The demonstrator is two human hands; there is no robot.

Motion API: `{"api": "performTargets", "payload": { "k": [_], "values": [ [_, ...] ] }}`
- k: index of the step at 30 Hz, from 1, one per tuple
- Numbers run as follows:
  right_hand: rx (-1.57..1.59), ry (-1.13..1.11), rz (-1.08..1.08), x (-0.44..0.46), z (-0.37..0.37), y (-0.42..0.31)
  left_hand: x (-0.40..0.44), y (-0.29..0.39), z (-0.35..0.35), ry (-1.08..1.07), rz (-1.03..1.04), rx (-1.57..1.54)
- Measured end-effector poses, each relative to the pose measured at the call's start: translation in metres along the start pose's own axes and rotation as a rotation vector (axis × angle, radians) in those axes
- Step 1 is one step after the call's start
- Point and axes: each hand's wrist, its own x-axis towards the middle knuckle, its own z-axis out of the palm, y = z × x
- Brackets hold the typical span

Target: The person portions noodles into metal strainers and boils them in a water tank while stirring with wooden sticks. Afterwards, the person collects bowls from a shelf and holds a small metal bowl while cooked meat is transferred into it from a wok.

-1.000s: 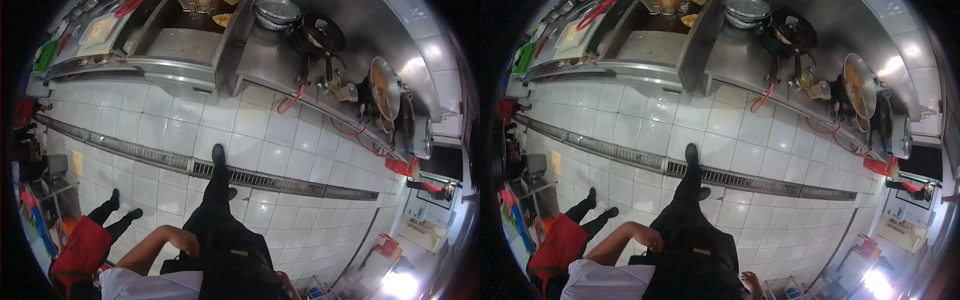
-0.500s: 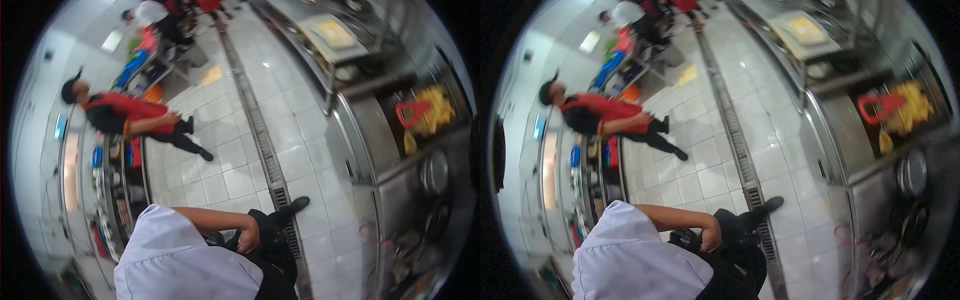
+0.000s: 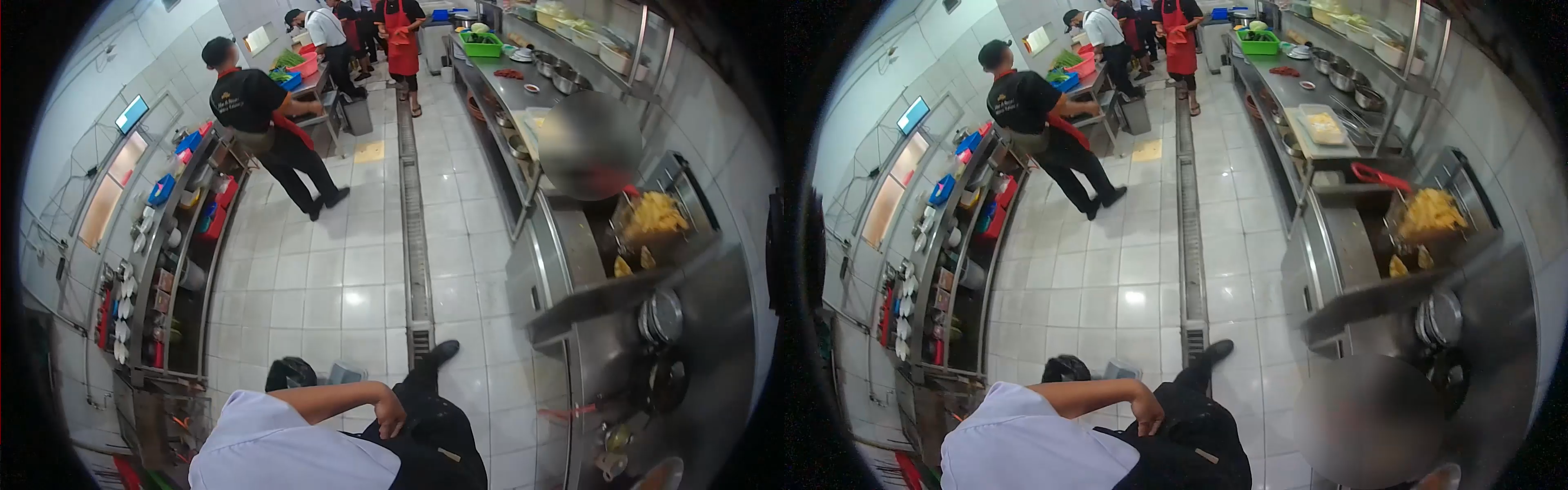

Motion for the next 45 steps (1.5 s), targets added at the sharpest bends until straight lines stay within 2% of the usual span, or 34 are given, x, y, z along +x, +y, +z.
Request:
{"api": "performTargets", "payload": {
  "k": [2,3,5,6,7,8,9,10,11,12,13,14,15,17,19,21,22,24,26,28,30,33,34,35,36,38,40,41,44,45],
  "values": [
    [-0.837,-0.062,-0.166,0.002,-0.056,-0.02,0.037,0.005,0.04,-0.003,0.0,-0.002],
    [-1.237,-0.089,-0.238,-0.003,-0.056,-0.028,0.05,0.004,0.056,0.026,0.027,-0.061],
    [-0.884,0.497,-0.342,-0.04,-0.059,-0.07,0.073,0.0,0.088,0.039,0.047,-0.123],
    [-0.77,0.499,-0.394,-0.021,-0.094,-0.05,0.082,-0.005,0.099,0.012,0.029,-0.101],
    [-0.66,0.504,-0.436,-0.022,-0.122,-0.041,0.092,-0.012,0.113,0.081,-0.045,-0.242],
    [-0.551,0.708,-0.624,-0.065,-0.093,-0.094,0.097,-0.017,0.128,0.132,-0.128,-0.373],
    [-0.573,0.657,-0.499,-0.101,-0.089,-0.139,0.092,-0.02,0.139,0.198,-0.048,-0.413],
    [-0.681,0.737,-0.458,-0.107,-0.104,-0.129,0.096,-0.028,0.149,0.286,-0.132,-0.481],
    [-0.574,0.677,-0.206,-0.126,-0.1,-0.159,0.096,-0.05,0.159,0.456,-0.083,-0.594],
    [-0.555,0.685,-0.472,-0.114,-0.131,-0.113,0.098,-0.094,0.171,0.586,0.085,-0.475],
    [-0.62,0.805,-0.461,-0.122,-0.133,-0.114,0.106,-0.125,0.175,0.702,0.276,-0.375],
    [-0.588,0.84,-0.379,-0.136,-0.133,-0.123,0.112,-0.108,0.186,0.947,-0.082,-0.683],
    [-0.579,0.83,-0.307,-0.14,-0.13,-0.13,0.119,-0.135,0.193,1.105,-0.018,-0.691],
    [-0.632,0.757,-0.315,-0.135,-0.138,-0.112,0.135,-0.2,0.214,1.293,-0.03,-0.859],
    [-0.597,0.717,-0.294,-0.138,-0.128,-0.105,0.136,-0.235,0.246,1.271,-0.073,-0.703],
    [-0.668,0.657,-0.073,-0.145,-0.128,-0.104,0.14,-0.255,0.279,1.22,-0.121,-0.506],
    [-0.666,0.666,-0.081,-0.143,-0.129,-0.102,0.139,-0.258,0.289,1.196,-0.142,-0.435],
    [-0.704,0.944,-0.063,-0.142,-0.138,-0.092,0.135,-0.256,0.304,1.161,-0.177,-0.334],
    [-0.773,1.238,-0.114,-0.146,-0.173,-0.1,0.131,-0.249,0.31,1.141,-0.199,-0.251],
    [-0.74,1.298,-0.166,-0.158,-0.221,-0.129,0.127,-0.24,0.31,1.136,-0.186,-0.171],
    [-0.766,1.368,-0.018,-0.159,-0.254,-0.158,0.125,-0.226,0.3,1.142,-0.13,-0.059],
    [-0.677,1.251,-0.046,-0.116,-0.333,-0.118,0.127,-0.19,0.277,1.188,0.001,0.201],
    [-0.67,1.239,-0.037,-0.106,-0.35,-0.108,0.13,-0.155,0.272,1.227,0.023,0.262],
    [-0.602,1.167,-0.076,-0.095,-0.364,-0.099,0.135,-0.118,0.269,1.198,-0.053,-0.353],
    [-0.533,1.096,-0.116,-0.088,-0.371,-0.093,0.14,-0.071,0.265,1.202,-0.063,-0.347],
    [-0.565,1.046,-0.119,-0.089,-0.368,-0.104,0.147,-0.019,0.261,1.204,-0.181,-0.637],
    [-0.607,1.002,-0.142,-0.101,-0.358,-0.144,0.153,-0.05,0.257,1.184,-0.102,-0.628],
    [-0.713,1.0,-0.161,-0.117,-0.34,-0.175,0.157,-0.083,0.255,1.153,-0.03,-0.617],
    [-0.956,0.986,-0.159,-0.119,-0.333,-0.209,0.171,-0.201,0.236,1.129,-0.013,-0.469],
    [-1.094,0.971,-0.139,-0.115,-0.34,-0.217,0.167,-0.199,0.235,1.128,-0.013,-0.468]
  ]
}}
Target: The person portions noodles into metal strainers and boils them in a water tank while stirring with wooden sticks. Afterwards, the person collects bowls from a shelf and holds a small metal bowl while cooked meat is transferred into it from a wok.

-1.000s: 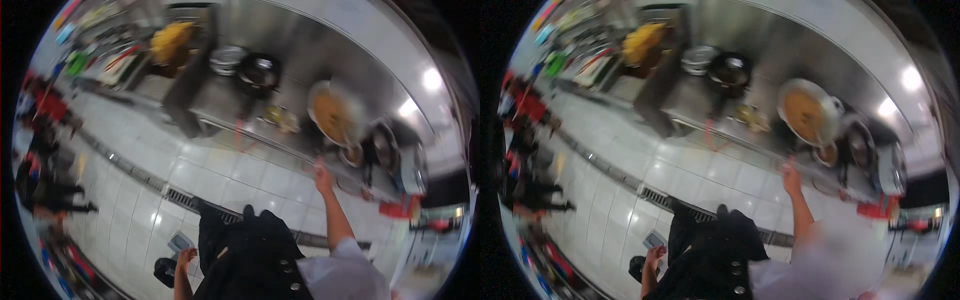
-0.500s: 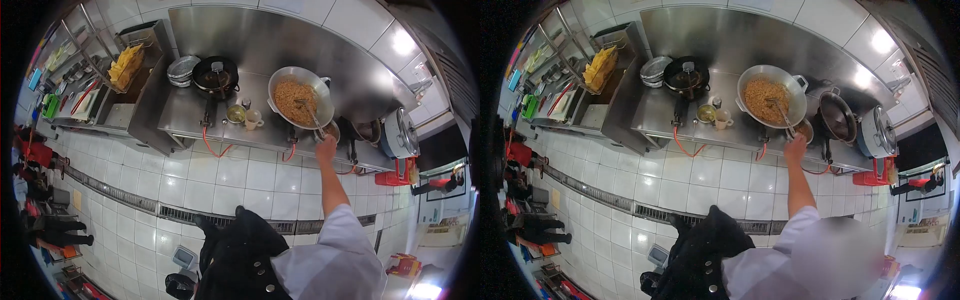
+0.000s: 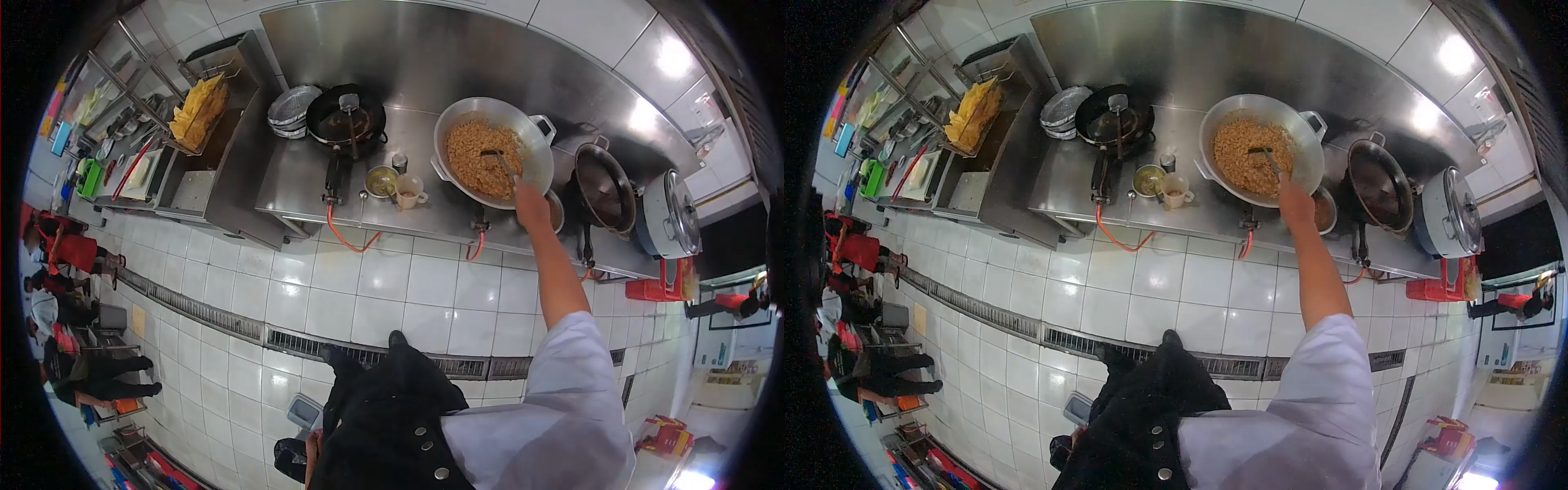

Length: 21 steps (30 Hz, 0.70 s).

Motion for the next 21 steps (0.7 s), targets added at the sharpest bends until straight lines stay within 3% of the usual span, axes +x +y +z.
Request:
{"api": "performTargets", "payload": {
  "k": [2,3,8,10,11,12,14,15,16,17,18,19,20,21],
  "values": [
    [-0.062,-0.057,-0.001,0.025,-0.002,0.008,-0.008,0.014,-0.005,-0.072,0.345,0.538],
    [-0.12,-0.115,-0.005,0.034,-0.002,0.01,-0.012,0.02,-0.005,-0.069,0.349,0.536],
    [-0.052,-0.003,0.063,0.049,-0.071,-0.016,-0.043,0.07,0.023,0.046,-0.041,0.211],
    [-0.029,0.017,0.074,0.052,-0.073,-0.02,-0.001,-0.021,0.011,0.013,0.13,-0.197],
    [0.039,0.065,0.104,0.059,-0.054,-0.013,-0.001,-0.005,0.026,-0.028,0.209,-0.397],
    [0.112,0.113,0.127,0.068,-0.031,-0.006,0.002,-0.005,0.031,-0.019,0.214,-0.403],
    [0.024,0.073,0.004,0.089,0.037,0.034,0.004,-0.017,0.039,0.052,0.104,-0.215],
    [0.136,0.171,-0.126,0.066,0.029,0.026,-0.009,-0.017,0.034,0.065,0.183,0.013],
    [0.258,0.087,-0.145,0.063,0.038,0.029,-0.047,0.052,0.054,0.098,0.261,0.24],
    [0.53,-0.074,-0.207,0.065,0.043,0.031,-0.026,0.034,0.053,0.172,-0.078,0.306],
    [0.412,-0.014,-0.154,0.057,0.016,0.019,-0.018,0.03,0.059,0.239,-0.264,0.131],
    [0.176,-0.046,-0.083,0.075,0.042,0.047,-0.019,0.023,0.058,0.333,-0.247,0.051],
    [0.005,0.169,-0.187,0.086,0.076,0.084,-0.022,0.027,0.062,0.322,-0.207,0.158],
    [0.017,0.169,-0.201,0.074,0.053,0.07,-0.02,0.03,0.067,0.293,-0.168,0.275]
  ]
}}
